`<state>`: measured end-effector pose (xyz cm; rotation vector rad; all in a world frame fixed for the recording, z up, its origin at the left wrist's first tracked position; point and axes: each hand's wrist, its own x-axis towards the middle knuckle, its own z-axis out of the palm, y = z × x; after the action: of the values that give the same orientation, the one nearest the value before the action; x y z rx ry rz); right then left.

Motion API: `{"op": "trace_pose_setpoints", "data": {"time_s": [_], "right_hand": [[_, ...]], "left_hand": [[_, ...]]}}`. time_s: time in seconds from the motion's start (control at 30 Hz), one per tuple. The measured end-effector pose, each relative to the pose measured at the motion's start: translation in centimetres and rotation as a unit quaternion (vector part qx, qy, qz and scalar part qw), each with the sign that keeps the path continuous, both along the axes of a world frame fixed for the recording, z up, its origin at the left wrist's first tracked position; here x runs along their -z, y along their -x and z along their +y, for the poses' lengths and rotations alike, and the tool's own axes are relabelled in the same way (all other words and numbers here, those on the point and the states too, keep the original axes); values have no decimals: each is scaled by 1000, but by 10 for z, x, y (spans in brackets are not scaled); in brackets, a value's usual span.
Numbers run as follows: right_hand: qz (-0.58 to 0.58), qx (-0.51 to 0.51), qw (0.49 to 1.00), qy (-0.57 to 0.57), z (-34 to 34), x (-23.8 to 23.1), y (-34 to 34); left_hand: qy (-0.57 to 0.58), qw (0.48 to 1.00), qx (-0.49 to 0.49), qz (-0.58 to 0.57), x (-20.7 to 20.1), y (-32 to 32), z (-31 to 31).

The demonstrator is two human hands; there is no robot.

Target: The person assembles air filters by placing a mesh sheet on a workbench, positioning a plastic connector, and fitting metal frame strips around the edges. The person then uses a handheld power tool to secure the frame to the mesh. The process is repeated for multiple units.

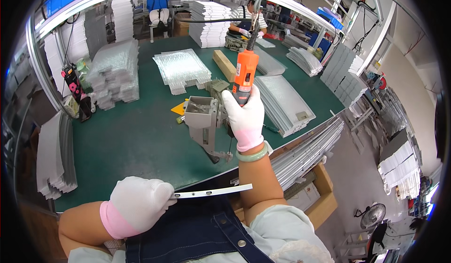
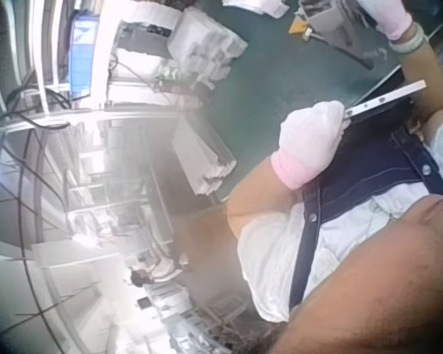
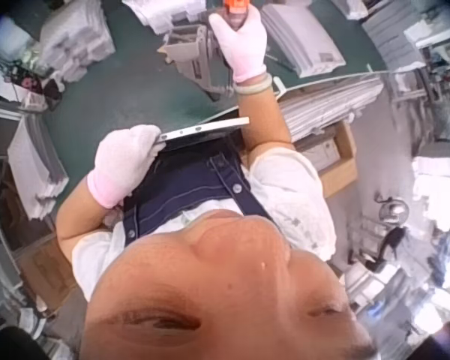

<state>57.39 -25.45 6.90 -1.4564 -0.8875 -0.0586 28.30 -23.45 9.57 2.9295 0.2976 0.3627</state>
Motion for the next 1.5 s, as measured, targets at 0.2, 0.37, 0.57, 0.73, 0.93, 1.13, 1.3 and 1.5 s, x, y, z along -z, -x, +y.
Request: {"op": "trace_pose_setpoints", "data": {"time_s": [0.2,0.37,0.57,0.73,0.93,1.13,1.3,1.5], "right_hand": [[-10,6,1000,3,1,4,-9],[28,-17,999,-12,8,3,-10],[14,-30,999,-8,18,3,-5],[-27,-15,999,-32,38,13,-3],[-28,-62,995,-70,37,22,-3],[3,-69,995,-72,42,22,4],[6,-84,993,-79,42,20,9],[59,-134,984,-103,37,20,18]], "left_hand": [[57,998,10,25,-14,-3,6],[73,996,41,28,5,-14,20],[65,995,-21,72,7,-26,36],[71,997,-14,-5,30,-32,44],[107,994,-4,-15,53,-28,31],[103,994,-4,-19,59,-26,29],[159,987,-10,5,56,-25,32],[128,992,-3,6,60,-21,30]]}}
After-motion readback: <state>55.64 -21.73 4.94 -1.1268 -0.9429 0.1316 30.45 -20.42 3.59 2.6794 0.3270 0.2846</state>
